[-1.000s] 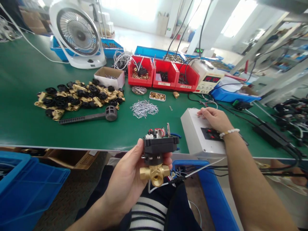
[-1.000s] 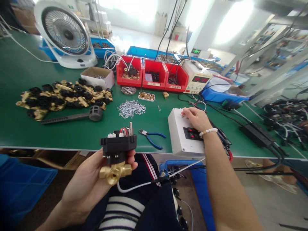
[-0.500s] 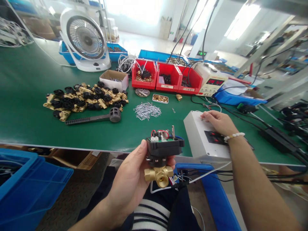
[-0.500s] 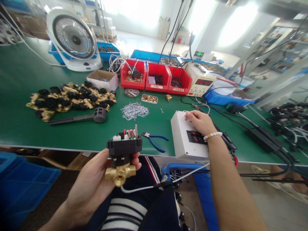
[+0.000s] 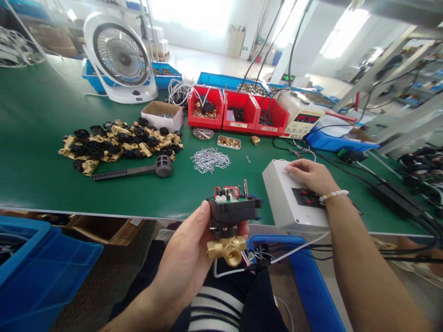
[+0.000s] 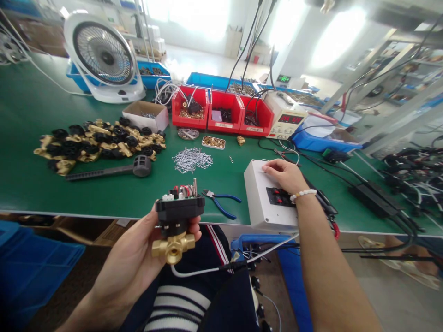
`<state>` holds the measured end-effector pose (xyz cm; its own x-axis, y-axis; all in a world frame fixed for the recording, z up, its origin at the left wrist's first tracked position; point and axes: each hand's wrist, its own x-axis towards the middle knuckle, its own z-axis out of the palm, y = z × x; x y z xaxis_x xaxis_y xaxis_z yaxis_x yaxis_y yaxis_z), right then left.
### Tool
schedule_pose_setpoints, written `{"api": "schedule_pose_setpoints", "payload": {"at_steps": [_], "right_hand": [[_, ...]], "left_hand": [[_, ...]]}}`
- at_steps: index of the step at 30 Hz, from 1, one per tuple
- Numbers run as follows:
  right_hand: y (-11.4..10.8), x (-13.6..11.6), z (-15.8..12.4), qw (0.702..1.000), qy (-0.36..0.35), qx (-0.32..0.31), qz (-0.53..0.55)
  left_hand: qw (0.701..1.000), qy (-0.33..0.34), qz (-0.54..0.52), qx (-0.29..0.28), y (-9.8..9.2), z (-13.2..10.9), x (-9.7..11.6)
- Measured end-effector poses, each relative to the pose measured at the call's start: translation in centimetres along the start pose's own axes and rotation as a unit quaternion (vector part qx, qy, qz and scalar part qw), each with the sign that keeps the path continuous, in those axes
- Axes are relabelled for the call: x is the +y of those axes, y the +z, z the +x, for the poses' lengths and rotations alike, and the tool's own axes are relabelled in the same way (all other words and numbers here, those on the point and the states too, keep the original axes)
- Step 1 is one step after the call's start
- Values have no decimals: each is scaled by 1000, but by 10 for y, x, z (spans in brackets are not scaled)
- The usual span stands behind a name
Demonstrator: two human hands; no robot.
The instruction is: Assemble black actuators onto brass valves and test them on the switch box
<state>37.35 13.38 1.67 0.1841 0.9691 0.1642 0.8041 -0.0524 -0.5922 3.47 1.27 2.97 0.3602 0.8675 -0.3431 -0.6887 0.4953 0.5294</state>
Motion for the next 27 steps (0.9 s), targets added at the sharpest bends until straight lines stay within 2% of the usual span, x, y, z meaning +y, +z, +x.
{"api": "schedule_pose_setpoints", "payload": {"at_steps": [12, 20, 27], "right_hand": [[0, -1, -1, 1000, 10, -4, 3], [1, 0, -1, 1000, 5, 0, 4], [1, 1, 0, 1000, 2, -1, -1]], "left_hand": [[999, -16, -29, -14, -1, 1, -1], [999, -28, -43, 5, 3, 1, 1], [999, -26, -46, -13, 0, 2, 0]]}}
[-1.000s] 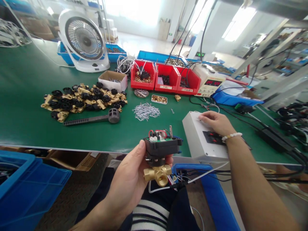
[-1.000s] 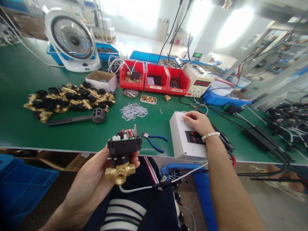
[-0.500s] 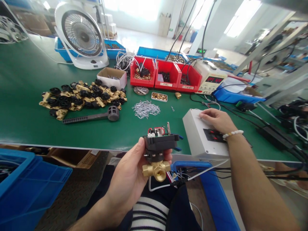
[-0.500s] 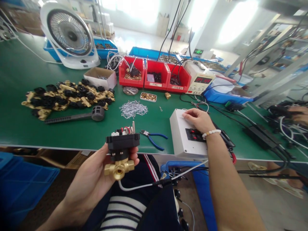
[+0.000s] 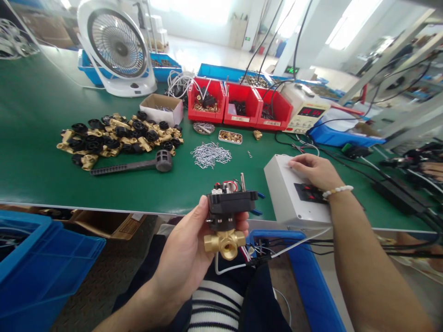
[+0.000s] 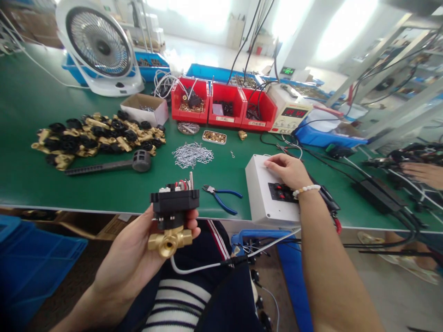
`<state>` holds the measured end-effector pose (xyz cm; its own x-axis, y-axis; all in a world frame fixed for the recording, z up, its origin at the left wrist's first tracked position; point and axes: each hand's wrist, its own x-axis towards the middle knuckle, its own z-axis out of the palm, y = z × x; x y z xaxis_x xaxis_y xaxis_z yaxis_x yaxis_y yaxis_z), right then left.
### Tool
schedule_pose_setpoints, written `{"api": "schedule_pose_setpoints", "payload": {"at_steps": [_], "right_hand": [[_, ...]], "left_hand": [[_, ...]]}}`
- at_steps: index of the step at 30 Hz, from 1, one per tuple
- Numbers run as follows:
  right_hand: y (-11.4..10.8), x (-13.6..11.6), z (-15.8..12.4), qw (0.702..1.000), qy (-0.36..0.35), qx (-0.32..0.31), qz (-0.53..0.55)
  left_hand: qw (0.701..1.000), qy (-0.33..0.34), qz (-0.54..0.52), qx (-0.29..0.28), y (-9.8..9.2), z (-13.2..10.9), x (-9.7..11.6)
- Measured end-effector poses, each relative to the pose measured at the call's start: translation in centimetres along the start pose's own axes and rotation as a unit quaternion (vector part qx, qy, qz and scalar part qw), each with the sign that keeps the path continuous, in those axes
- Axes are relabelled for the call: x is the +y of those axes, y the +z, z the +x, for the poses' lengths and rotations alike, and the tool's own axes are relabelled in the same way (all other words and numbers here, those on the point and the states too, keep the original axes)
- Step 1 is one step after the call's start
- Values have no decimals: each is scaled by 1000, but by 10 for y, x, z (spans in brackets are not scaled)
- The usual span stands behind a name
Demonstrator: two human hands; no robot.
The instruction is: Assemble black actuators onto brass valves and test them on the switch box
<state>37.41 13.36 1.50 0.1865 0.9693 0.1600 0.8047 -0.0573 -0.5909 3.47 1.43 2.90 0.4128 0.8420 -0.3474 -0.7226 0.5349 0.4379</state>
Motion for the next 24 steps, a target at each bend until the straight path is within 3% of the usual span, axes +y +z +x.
{"api": "schedule_pose_setpoints", "payload": {"at_steps": [21, 24], "right_hand": [[1, -5, -1, 999, 26, 3, 21], [1, -10, -2, 999, 38, 4, 21]], "left_hand": [[1000, 0, -12, -13, -2, 2, -1], [996, -36, -57, -54, -4, 2, 0]]}}
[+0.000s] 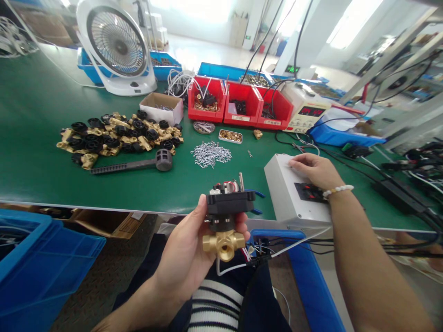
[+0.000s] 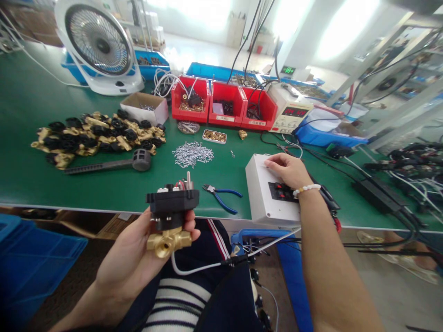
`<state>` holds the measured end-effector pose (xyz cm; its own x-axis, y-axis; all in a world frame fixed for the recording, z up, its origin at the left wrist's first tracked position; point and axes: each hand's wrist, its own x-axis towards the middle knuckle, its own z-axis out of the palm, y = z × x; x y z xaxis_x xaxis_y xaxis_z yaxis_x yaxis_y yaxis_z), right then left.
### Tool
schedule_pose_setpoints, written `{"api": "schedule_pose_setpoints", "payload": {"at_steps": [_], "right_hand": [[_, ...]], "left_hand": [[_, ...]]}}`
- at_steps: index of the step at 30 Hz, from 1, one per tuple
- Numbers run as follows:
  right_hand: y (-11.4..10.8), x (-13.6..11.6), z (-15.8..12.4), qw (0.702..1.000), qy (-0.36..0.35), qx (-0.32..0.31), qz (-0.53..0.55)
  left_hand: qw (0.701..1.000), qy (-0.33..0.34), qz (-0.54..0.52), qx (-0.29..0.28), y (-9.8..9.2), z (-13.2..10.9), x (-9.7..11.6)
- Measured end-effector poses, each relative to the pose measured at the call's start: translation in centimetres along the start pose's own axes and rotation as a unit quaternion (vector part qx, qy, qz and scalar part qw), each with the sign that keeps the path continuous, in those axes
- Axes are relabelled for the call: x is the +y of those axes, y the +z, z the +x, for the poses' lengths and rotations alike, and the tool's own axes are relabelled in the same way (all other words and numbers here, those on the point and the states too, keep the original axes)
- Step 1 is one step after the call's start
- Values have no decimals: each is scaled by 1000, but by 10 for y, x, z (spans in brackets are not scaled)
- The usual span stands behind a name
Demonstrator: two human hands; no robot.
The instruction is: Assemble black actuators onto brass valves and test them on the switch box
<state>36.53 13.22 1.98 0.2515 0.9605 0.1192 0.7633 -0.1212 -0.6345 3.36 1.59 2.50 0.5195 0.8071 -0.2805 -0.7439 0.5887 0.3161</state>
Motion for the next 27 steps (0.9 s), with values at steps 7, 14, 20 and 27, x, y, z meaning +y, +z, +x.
{"api": "schedule_pose_setpoints", "payload": {"at_steps": [7, 14, 20, 27], "right_hand": [[-3, -13, -4, 999, 41, -17, -16], [-5, -25, -7, 998, 49, -37, -29], [-3, -26, 8, 991, 131, -6, -29], [-1, -34, 9, 991, 124, 26, -33]], "left_hand": [[976, -63, -147, -148, -6, -3, 1], [971, -68, -125, -192, -6, -1, -1], [971, -55, -101, -209, -9, 2, -3], [970, -20, -123, -209, -11, 7, 1]]}}
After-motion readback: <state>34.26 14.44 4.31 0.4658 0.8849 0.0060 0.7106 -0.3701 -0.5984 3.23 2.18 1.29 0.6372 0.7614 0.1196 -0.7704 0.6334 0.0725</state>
